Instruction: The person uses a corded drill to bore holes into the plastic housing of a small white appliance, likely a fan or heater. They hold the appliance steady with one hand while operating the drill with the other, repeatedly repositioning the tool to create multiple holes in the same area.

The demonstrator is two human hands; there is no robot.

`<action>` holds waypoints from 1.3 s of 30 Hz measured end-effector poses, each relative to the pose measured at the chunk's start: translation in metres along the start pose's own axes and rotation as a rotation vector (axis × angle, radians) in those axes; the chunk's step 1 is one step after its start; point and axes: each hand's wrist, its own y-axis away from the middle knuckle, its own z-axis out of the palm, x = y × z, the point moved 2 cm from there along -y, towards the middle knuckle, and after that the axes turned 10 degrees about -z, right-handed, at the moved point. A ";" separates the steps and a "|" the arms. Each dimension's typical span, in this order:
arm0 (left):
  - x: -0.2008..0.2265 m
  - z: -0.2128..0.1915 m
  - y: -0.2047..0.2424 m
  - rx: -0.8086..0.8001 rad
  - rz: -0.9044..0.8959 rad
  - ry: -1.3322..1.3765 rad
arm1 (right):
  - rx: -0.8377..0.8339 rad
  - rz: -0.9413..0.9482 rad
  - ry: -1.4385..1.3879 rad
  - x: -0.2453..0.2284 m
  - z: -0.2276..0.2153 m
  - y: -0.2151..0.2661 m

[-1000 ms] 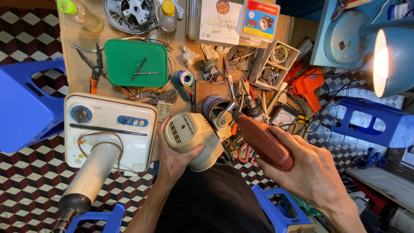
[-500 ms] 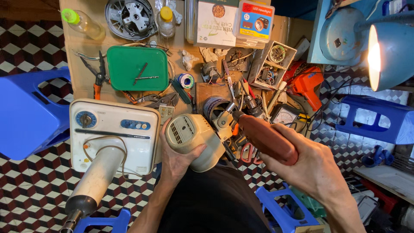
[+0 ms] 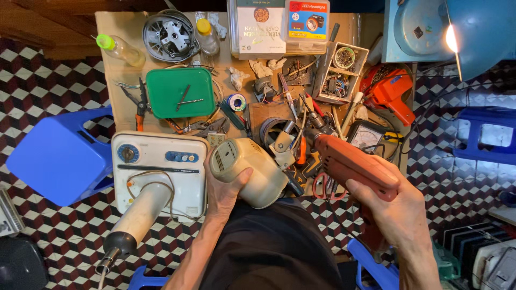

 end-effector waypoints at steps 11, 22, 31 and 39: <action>0.006 0.007 0.011 0.110 0.018 -0.186 | -0.044 -0.050 -0.148 0.033 -0.006 0.002; -0.001 0.005 0.010 0.094 0.051 -0.142 | -0.103 -0.039 -0.047 0.024 0.006 -0.002; 0.002 0.005 0.009 0.063 0.086 -0.129 | -0.107 -0.085 -0.052 0.032 0.006 -0.004; 0.002 0.006 0.008 0.071 0.011 -0.080 | -0.115 -0.008 -0.084 0.034 0.009 -0.002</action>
